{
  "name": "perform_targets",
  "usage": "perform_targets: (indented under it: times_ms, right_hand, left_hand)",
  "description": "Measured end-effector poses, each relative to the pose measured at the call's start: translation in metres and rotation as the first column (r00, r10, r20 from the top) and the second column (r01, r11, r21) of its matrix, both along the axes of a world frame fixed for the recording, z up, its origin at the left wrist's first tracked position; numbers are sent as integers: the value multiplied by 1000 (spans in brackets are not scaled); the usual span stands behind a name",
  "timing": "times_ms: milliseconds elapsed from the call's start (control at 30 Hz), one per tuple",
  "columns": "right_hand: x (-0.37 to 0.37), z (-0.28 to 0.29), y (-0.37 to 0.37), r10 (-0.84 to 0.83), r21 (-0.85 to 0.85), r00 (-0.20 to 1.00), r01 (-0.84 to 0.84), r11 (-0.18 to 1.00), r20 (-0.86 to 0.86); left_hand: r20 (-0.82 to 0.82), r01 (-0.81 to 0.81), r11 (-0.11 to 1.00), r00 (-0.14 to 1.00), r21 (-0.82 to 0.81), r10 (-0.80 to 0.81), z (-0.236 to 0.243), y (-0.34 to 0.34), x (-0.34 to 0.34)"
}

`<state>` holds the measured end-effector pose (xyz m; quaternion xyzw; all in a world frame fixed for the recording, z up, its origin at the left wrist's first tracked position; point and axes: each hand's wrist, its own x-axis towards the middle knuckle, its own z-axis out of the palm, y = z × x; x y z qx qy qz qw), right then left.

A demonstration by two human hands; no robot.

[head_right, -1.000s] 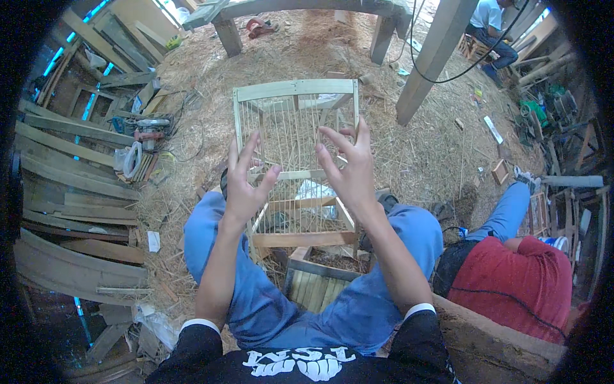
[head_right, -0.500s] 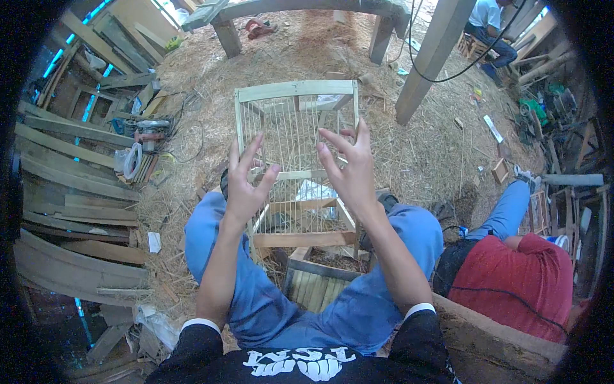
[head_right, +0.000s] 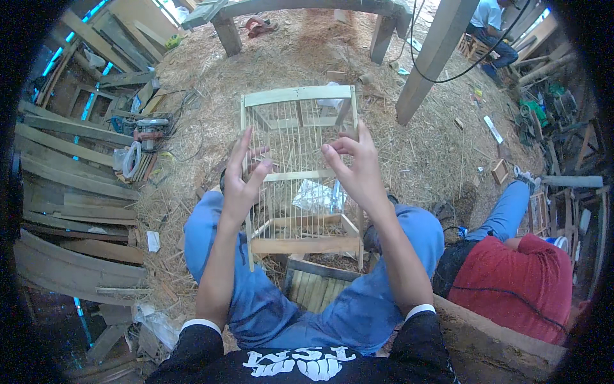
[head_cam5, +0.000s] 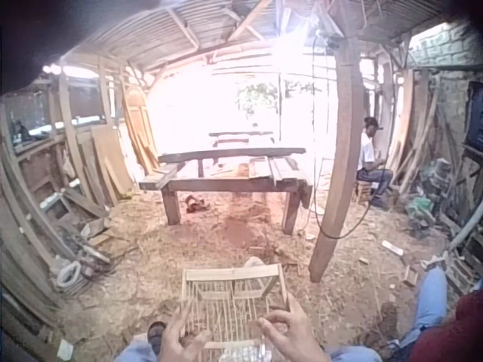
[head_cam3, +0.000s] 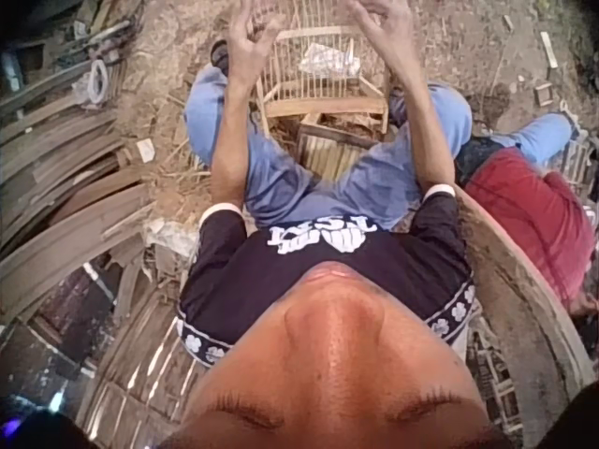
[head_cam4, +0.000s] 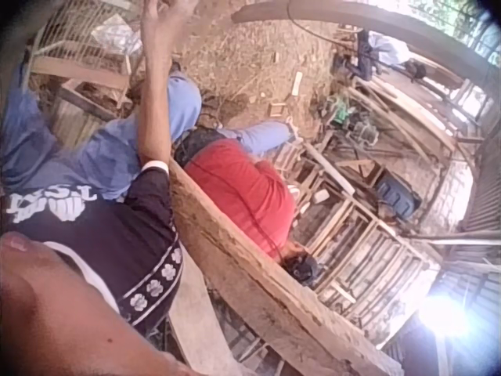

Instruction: The person constructs a wooden bird cage frame by hand, using a knife to shave and fit thin wooden slats into the cage structure, turning the frame over to work on different sides, and picking up more slats from a pile on the ground.

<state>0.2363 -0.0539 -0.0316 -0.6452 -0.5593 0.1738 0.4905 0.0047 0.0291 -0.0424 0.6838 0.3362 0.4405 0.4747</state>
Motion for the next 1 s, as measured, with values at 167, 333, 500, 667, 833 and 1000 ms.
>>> perform_targets:
  times_ms: [167,333,500,667,833,1000]
  right_hand:
    - [-7,-7,1,-43,-62,998,47,997,52]
    - [-8,-13,1,-67,-59,986,77,995,155]
    - [-11,-16,2,-63,2,988,64,998,143]
    - [-12,-15,3,-71,10,986,70,997,151]
    - [-10,-13,2,-61,0,982,62,998,176]
    - [-11,-14,2,-76,21,974,73,997,212]
  left_hand:
    - [-67,-20,999,997,45,23,0,-4,-2]
    - [-40,-34,998,999,59,37,3,-6,0]
    - [-96,-33,995,994,93,42,3,-7,-2]
    - [-103,-24,995,994,101,35,3,-7,-3]
    - [-89,-37,992,995,120,47,-1,-5,-1]
    - [-125,-41,994,991,103,54,4,-8,0]
